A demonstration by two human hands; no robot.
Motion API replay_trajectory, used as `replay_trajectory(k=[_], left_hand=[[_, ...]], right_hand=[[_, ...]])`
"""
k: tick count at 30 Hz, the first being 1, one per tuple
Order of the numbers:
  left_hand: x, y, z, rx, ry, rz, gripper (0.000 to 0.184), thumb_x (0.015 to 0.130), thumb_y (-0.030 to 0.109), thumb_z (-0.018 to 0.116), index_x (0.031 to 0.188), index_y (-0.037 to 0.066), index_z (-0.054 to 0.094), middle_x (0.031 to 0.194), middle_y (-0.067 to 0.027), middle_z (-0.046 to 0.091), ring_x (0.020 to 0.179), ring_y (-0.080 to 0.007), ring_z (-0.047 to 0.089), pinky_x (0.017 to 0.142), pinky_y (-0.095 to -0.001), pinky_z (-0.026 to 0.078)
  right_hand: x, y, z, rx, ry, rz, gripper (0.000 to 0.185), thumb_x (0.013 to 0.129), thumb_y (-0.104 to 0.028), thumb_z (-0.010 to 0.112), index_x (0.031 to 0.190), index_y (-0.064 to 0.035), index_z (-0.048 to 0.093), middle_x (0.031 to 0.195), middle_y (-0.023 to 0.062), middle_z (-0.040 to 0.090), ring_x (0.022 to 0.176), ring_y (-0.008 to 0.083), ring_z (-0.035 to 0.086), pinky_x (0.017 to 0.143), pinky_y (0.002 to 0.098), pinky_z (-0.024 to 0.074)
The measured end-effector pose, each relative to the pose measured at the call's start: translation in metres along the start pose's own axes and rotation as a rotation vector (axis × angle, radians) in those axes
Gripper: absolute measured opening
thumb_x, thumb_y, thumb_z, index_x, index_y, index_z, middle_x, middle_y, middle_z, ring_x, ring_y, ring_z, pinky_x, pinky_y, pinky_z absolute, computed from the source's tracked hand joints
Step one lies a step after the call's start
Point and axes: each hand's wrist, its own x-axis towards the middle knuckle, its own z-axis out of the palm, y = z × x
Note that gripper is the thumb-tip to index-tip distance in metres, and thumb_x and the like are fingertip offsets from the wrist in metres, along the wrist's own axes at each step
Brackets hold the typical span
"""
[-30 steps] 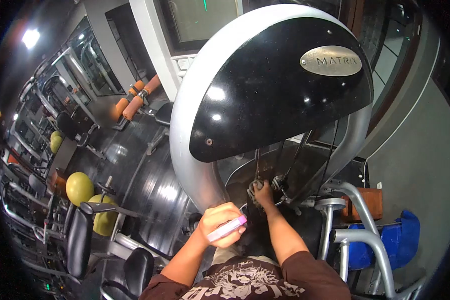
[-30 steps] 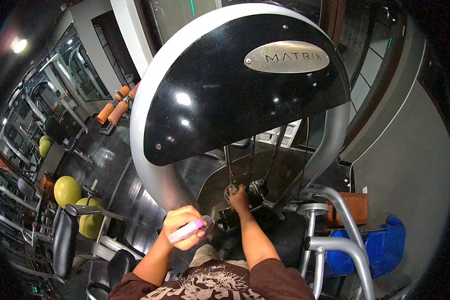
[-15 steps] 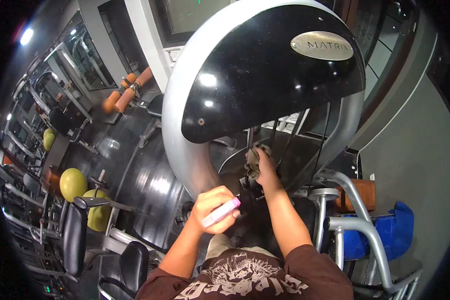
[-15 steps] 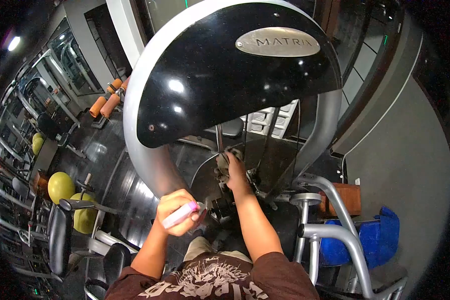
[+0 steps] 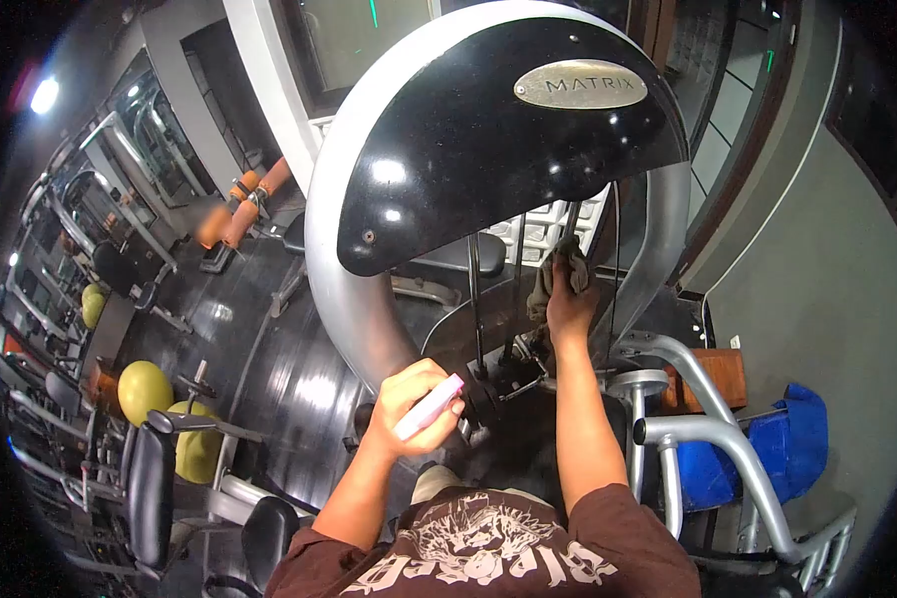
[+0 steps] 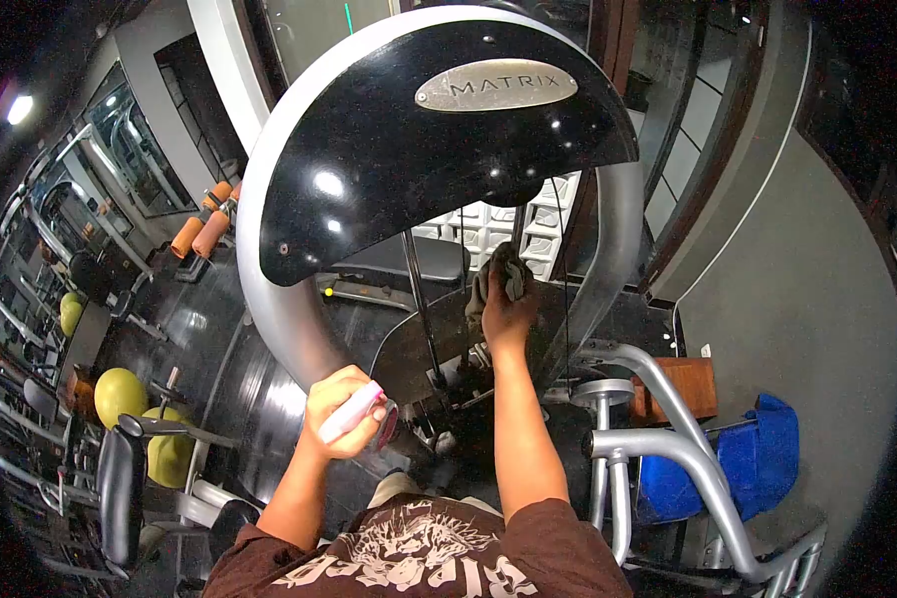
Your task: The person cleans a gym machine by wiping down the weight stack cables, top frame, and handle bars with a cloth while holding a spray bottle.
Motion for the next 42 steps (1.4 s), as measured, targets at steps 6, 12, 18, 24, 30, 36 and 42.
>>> replay_trajectory(k=[6,12,18,24,30,36,42], left_hand=[[0.027,0.014,0.027,0.089,0.078,0.046,0.016,0.075,-0.004,0.071,0.09,-0.003,0.066,0.074,-0.0119,0.064,0.062,-0.0244,0.061,0.058,-0.0317,0.049],[0.065,-0.007,0.06,0.174,0.171,-0.101,0.011,0.081,0.005,0.073,0.081,0.0,0.064,0.068,-0.0119,0.06,0.057,-0.0264,0.06,0.055,-0.0348,0.047],[0.087,-0.012,0.073,0.143,0.253,-0.071,0.014,0.082,0.007,0.073,0.078,0.0,0.062,0.067,-0.0122,0.058,0.056,-0.0247,0.059,0.055,-0.0348,0.047],[0.107,-0.014,0.071,0.194,0.224,0.05,0.013,0.082,0.004,0.071,0.078,-0.002,0.061,0.069,-0.0137,0.057,0.061,-0.0282,0.057,0.058,-0.0365,0.046],[0.103,-0.011,0.06,0.173,0.219,0.037,0.013,0.083,0.005,0.071,0.079,-0.002,0.062,0.068,-0.0124,0.054,0.059,-0.0273,0.054,0.057,-0.0369,0.044],[0.086,0.003,0.014,0.122,0.002,0.129,0.014,0.078,0.003,0.072,0.09,-0.001,0.066,0.073,-0.0109,0.062,0.063,-0.026,0.059,0.061,-0.035,0.048],[0.077,0.007,-0.012,0.045,-0.086,0.113,0.016,0.074,0.001,0.072,0.088,-0.001,0.067,0.078,-0.0122,0.067,0.067,-0.0267,0.065,0.063,-0.0341,0.052]], right_hand=[[0.029,-0.022,-0.004,-0.107,0.084,0.132,0.033,0.097,-0.027,0.07,0.109,0.0024,0.061,0.097,0.0111,0.067,0.089,0.022,0.064,0.083,0.0371,0.0508],[0.038,0.019,-0.02,0.014,0.079,-0.061,0.009,0.102,-0.012,0.06,0.105,-0.0039,0.057,0.084,0.0038,0.059,0.07,0.0114,0.053,0.062,0.0285,0.045],[0.027,-0.024,-0.027,-0.087,0.046,-0.207,0.015,0.099,-0.01,0.065,0.11,-0.0013,0.059,0.091,0.0048,0.066,0.078,0.0136,0.061,0.07,0.0286,0.0498],[0.036,-0.053,-0.032,-0.214,0.003,-0.303,0.022,0.096,-0.013,0.068,0.109,0.002,0.06,0.092,0.0108,0.07,0.083,0.0167,0.065,0.073,0.031,0.0513],[0.05,-0.058,-0.01,-0.231,0.085,-0.462,0.024,0.093,-0.01,0.067,0.113,0.0019,0.061,0.093,0.0178,0.072,0.084,0.0288,0.073,0.076,0.0373,0.055],[0.07,-0.061,0.024,-0.289,0.152,-0.56,0.029,0.09,-0.007,0.068,0.118,0.0002,0.061,0.1,0.0175,0.072,0.091,0.0314,0.073,0.083,0.0365,0.056],[0.055,-0.011,0.042,-0.317,0.139,-0.488,0.027,0.086,-0.008,0.072,0.111,-0.0028,0.063,0.105,0.0161,0.07,0.096,0.0325,0.07,0.085,0.0392,0.0552]])
